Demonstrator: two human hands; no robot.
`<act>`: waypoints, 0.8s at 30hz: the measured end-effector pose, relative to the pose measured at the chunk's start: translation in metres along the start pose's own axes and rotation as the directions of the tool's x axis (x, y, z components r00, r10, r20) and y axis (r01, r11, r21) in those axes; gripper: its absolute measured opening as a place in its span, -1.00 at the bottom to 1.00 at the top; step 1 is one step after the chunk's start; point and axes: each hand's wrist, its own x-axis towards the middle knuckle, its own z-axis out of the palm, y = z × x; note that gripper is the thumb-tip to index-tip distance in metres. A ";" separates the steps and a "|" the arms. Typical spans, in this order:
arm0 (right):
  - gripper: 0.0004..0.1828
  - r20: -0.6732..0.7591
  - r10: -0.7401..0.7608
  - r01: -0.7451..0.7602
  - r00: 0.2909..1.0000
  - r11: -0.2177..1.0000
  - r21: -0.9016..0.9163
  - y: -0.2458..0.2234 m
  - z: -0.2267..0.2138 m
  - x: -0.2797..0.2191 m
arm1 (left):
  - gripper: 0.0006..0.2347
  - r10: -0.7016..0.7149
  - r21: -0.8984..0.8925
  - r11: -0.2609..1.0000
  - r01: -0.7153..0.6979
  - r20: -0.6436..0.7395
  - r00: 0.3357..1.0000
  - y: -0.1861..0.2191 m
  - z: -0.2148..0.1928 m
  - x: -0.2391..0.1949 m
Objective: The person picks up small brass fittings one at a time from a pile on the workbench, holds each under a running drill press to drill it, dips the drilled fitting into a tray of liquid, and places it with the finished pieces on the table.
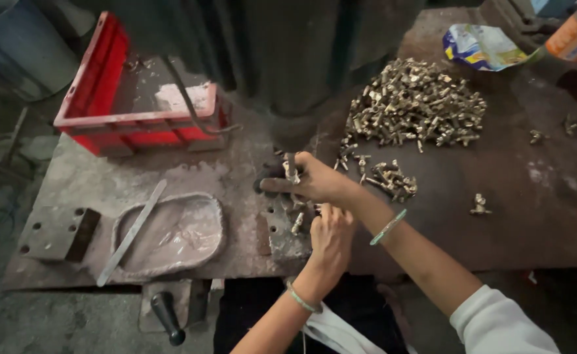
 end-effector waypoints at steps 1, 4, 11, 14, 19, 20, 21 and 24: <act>-0.68 0.012 -0.016 0.014 1.000 0.997 0.081 0.001 0.001 0.001 | -0.87 0.015 -0.119 0.993 -0.018 -0.022 1.000 -0.003 -0.022 -0.006; -0.70 -0.135 -0.079 0.111 0.988 0.961 0.252 0.032 0.031 0.006 | -0.82 -0.088 -0.508 0.855 0.105 0.057 0.994 -0.023 -0.102 -0.040; -0.85 -0.457 -0.056 0.300 0.888 0.822 0.483 0.019 0.057 0.002 | -0.82 -0.341 -0.482 0.847 0.225 -0.167 0.925 -0.153 -0.169 -0.092; -0.80 -0.657 -0.003 0.370 0.753 0.829 0.420 0.022 0.073 0.004 | -0.83 -0.433 -0.459 0.827 0.325 -0.151 0.888 -0.190 -0.176 -0.099; -0.79 -0.555 -0.019 0.318 0.832 0.836 0.447 0.013 0.063 -0.002 | -0.88 -0.464 -0.403 0.830 0.387 -0.113 0.879 -0.199 -0.149 -0.089; -0.79 -0.543 -0.053 0.331 0.838 0.840 0.429 0.017 0.066 -0.004 | -0.89 -0.473 -0.395 0.825 0.404 -0.092 0.876 -0.197 -0.148 -0.091; -0.79 -0.544 -0.058 0.334 0.837 0.841 0.425 0.013 0.063 -0.003 | -0.89 -0.473 -0.397 0.825 0.402 -0.097 0.876 -0.201 -0.148 -0.088; -0.78 -0.579 0.059 0.255 0.813 0.858 0.446 0.009 0.059 -0.007 | -0.89 -0.547 -0.619 0.680 0.392 -0.073 0.834 -0.212 -0.145 -0.091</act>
